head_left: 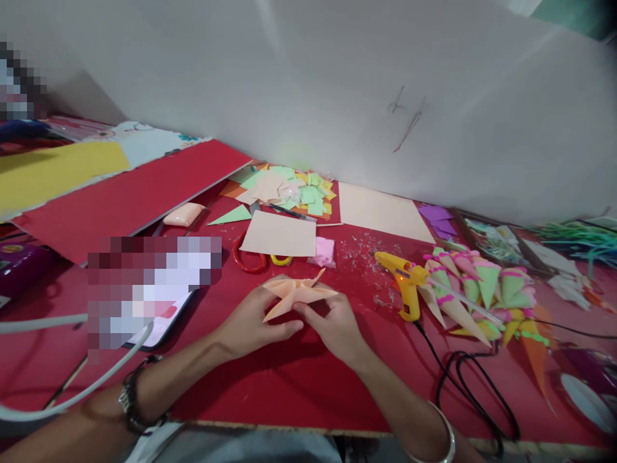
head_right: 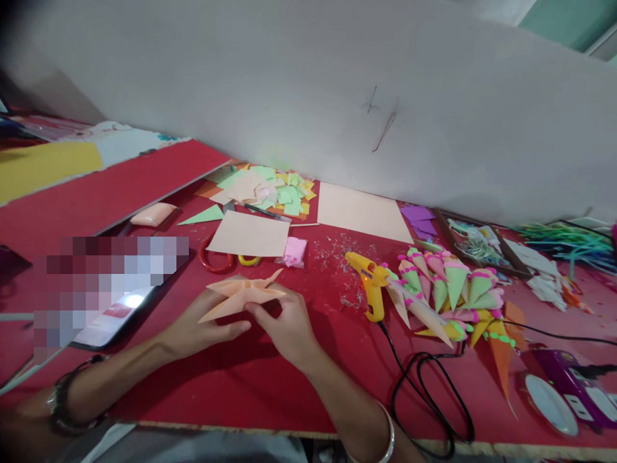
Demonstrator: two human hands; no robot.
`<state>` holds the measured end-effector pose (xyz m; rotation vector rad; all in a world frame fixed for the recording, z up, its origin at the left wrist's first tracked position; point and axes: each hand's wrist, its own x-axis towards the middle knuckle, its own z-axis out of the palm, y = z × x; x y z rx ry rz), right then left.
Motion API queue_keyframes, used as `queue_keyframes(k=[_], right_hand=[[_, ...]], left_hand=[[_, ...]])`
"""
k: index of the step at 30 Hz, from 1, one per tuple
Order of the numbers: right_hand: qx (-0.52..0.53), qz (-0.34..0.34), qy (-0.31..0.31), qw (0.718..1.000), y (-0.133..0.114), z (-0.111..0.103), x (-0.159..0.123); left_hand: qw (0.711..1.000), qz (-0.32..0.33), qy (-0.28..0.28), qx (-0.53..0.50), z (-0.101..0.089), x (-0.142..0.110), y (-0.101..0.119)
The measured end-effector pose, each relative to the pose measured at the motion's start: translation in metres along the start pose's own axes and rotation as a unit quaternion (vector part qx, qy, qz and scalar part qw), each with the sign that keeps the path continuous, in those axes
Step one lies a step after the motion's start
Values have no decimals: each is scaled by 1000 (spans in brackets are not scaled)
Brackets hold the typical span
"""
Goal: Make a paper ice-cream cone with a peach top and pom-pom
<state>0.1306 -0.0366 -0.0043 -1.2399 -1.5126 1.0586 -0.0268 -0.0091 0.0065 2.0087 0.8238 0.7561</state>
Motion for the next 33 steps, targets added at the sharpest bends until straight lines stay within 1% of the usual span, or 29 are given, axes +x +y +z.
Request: queue_keyframes(k=[2, 4, 7, 9, 13, 15, 19, 22, 25, 27, 28, 29, 31, 33], right_hand=[[-4, -6, -9, 1000, -1, 1, -1], [-12, -12, -14, 1000, -1, 2, -2], [-14, -15, -8, 1000, 0, 4, -2], [17, -9, 12, 1000, 1, 4, -2], [143, 11, 71, 987, 2, 0, 2], [165, 29, 62, 984, 3, -3, 3], [115, 68, 34, 990, 4, -6, 3], [93, 72, 24, 993, 3, -6, 3], [88, 68, 17, 994, 3, -5, 3], [91, 69, 26, 993, 3, -5, 4], [93, 72, 33, 993, 3, -5, 4], [97, 75, 39, 992, 4, -5, 5], [102, 80, 43, 991, 4, -4, 5], [104, 84, 40, 990, 5, -4, 4]], left_hand=[[1000, 2, -6, 4, 0, 1, -1], [1000, -6, 2, 2, 1, 1, -3], [998, -40, 54, -14, 2, 1, -5], [996, -60, 65, -29, 1, 2, -4], [995, -71, 52, -56, -1, 2, -1], [994, -75, 46, -71, 0, 1, -1], [990, -94, 39, -97, 2, 0, -5], [990, -111, 31, -78, 2, 1, -4], [996, -91, -9, -5, -5, 3, 1], [991, -72, -18, 109, -13, 0, 3], [981, -67, -6, 181, -17, -2, 2], [963, -69, 25, 258, -22, -6, 0], [916, -82, 107, 378, -29, -17, -8], [870, -100, 183, 446, -34, -28, -20]])
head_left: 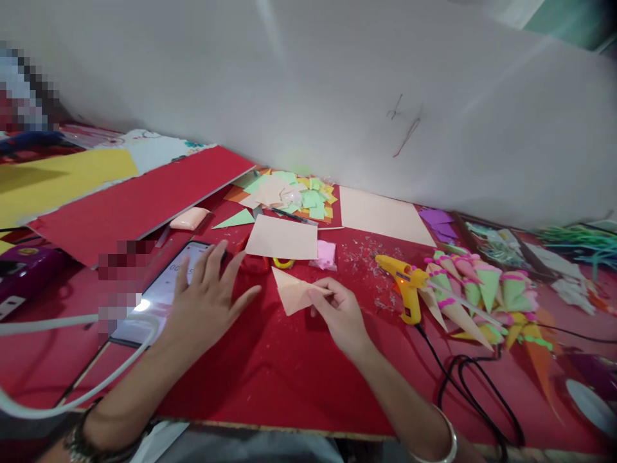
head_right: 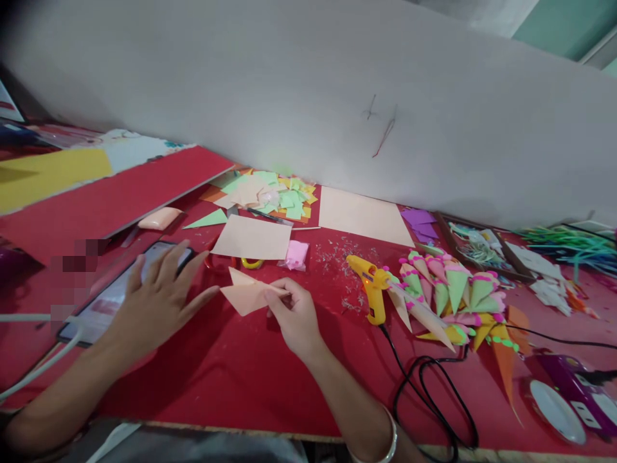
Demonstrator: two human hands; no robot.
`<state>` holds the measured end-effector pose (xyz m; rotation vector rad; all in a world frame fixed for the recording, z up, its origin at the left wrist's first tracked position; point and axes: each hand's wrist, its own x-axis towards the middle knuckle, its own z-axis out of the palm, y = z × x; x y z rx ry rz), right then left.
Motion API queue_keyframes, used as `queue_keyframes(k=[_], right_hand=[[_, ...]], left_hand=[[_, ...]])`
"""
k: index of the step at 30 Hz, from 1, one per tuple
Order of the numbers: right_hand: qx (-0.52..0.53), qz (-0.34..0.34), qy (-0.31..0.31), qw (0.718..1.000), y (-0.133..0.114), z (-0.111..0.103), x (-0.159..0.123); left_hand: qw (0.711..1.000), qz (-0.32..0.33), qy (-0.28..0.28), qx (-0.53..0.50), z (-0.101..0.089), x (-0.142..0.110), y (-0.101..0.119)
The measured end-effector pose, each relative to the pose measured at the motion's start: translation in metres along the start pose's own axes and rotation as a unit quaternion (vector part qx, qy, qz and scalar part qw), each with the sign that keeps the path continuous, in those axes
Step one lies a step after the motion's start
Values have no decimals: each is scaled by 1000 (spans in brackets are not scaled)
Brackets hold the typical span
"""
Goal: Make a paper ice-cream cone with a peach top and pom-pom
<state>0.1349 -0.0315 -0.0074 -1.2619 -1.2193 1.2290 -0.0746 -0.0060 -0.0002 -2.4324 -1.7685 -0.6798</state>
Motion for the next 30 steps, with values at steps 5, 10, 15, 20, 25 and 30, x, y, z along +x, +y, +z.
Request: queue_keyframes(k=[5, 10, 15, 20, 25, 30], right_hand=[[-5, 1, -6, 1000, -1, 1, -1], [-24, -10, -9, 1000, -1, 0, 0], [-77, -4, -92, 993, 2, 0, -1], [-176, -37, -112, 977, 1, 1, -3], [-189, -35, -102, 976, 3, 2, -4], [20, 49, -99, 994, 5, 7, -3]], left_hand=[[999, -28, 25, 19, 7, -8, -17], [997, 14, -13, -77, -12, 2, 3], [988, 87, -15, -130, -21, -1, 20], [970, 235, -24, -52, -11, -31, 35], [987, 127, 15, -94, -5, -52, 47], [949, -81, -65, -299, -1, -42, 40]])
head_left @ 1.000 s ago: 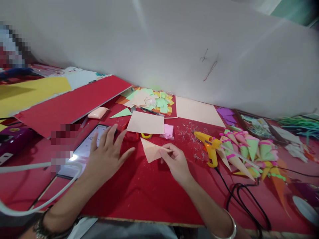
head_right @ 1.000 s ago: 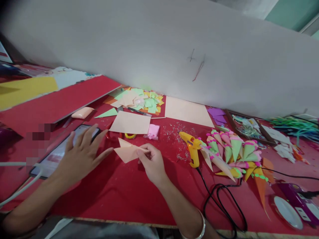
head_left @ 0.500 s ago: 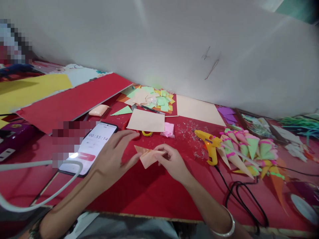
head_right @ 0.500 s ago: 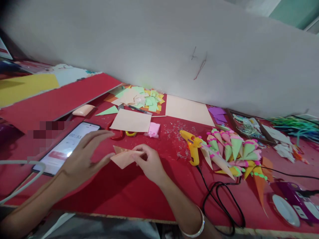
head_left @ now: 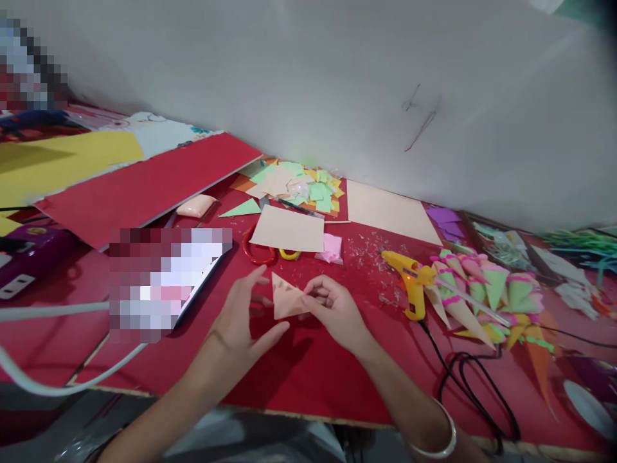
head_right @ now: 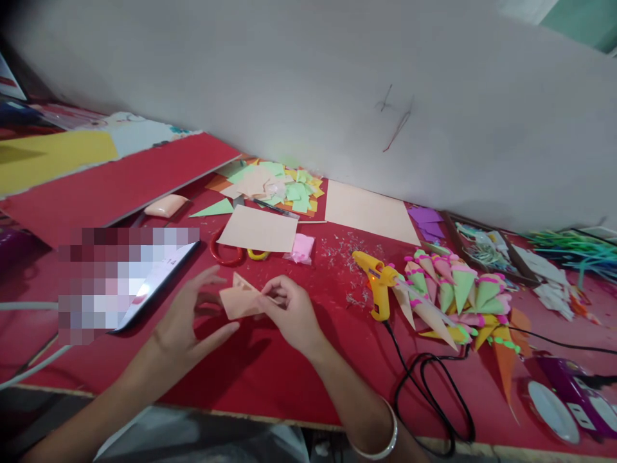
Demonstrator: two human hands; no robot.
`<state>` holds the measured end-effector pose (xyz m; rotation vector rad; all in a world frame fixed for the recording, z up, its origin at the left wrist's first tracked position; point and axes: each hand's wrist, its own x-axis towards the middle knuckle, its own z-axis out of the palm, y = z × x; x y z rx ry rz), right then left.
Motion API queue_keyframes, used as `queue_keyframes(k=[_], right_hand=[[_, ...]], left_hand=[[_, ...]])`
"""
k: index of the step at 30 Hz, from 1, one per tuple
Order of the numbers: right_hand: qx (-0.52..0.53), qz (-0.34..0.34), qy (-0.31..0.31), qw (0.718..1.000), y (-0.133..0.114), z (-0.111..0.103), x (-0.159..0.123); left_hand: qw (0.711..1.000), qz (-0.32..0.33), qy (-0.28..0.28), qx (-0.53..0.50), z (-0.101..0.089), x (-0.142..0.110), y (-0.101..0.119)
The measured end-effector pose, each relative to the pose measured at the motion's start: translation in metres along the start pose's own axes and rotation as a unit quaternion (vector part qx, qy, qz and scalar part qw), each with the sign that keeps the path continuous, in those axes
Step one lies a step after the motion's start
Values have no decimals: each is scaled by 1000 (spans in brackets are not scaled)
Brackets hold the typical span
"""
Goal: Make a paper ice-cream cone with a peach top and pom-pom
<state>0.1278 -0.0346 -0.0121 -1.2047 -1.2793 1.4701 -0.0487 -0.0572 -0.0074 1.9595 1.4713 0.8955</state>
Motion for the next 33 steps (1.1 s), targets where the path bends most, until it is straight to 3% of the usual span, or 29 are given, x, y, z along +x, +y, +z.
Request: queue_keyframes(k=[3, 7, 14, 19, 23, 29, 33], right_hand=[[69, 7, 0, 998, -4, 4, 0], [47, -22, -6, 999, -8, 5, -3], [-51, -74, -4, 996, -8, 1, -5], [-59, -60, 26, 996, -6, 0, -4], [-47, -65, 49, 996, -7, 0, -5], [-34, -82, 51, 995, -9, 1, -6], [-38, -74, 28, 996, -9, 1, -5]], left_hand=[[997, -25, -5, -76, -1, 8, -3], [982, -33, -113, -148, -2, 15, -4], [990, -13, -138, -34, -9, 27, 6], [987, 14, -153, -50, -10, 34, 12], [982, -34, -111, -150, -8, 34, 9], [947, -107, -238, -190, -9, 32, 10], [944, -125, -224, -208, -9, 32, 13]])
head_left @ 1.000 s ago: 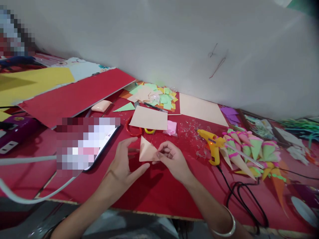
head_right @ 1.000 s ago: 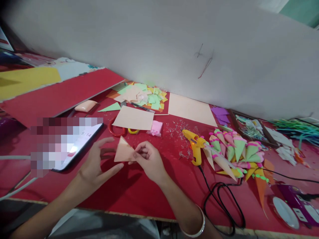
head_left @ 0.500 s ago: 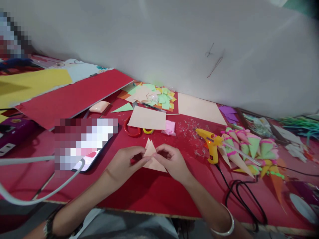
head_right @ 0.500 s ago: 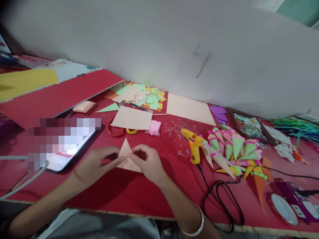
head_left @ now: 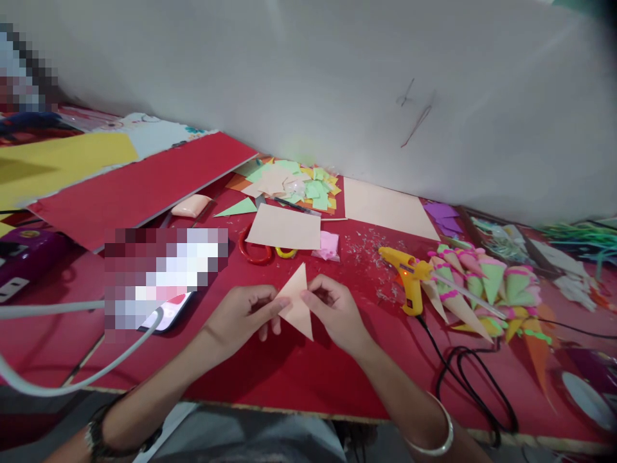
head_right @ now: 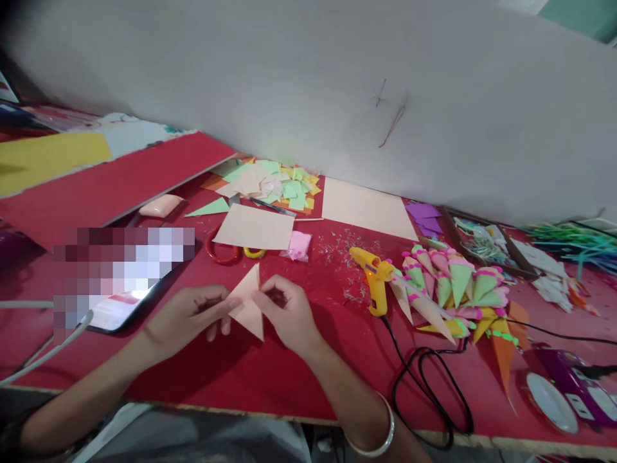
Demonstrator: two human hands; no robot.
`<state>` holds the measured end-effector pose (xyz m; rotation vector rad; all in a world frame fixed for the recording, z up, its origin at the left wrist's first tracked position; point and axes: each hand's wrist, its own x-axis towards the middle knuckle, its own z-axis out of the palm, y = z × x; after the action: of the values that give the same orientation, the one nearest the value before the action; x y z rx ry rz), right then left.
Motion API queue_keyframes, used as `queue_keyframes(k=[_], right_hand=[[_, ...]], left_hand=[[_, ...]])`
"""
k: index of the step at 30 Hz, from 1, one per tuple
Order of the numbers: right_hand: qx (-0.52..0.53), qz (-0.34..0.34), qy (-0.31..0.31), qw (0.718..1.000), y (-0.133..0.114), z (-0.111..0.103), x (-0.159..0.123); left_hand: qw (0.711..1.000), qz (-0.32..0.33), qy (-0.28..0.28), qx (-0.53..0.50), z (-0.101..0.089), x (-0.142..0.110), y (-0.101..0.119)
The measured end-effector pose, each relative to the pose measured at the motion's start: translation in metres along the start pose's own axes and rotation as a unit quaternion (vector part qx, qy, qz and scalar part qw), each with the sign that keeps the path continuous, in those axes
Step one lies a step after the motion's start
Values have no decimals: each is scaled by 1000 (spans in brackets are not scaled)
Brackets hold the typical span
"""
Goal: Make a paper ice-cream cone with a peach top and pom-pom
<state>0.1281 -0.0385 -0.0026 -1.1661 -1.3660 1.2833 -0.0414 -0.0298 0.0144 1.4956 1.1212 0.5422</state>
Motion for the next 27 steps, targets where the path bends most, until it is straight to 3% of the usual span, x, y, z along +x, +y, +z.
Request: queue_keyframes(k=[9, 17, 23, 27], right_hand=[[13, 15, 10, 1000, 3, 0, 1], [31, -6, 40, 999, 6, 1, 2], [81, 18, 53, 995, 4, 2, 1], [134, 96, -2, 986, 2, 1, 2]], left_hand=[[998, -1, 35, -52, 4, 1, -3], [997, -44, 30, -60, 4, 3, -3], [998, 12, 56, 21, -1, 2, -5], [995, 49, 55, 72, 0, 1, -1]])
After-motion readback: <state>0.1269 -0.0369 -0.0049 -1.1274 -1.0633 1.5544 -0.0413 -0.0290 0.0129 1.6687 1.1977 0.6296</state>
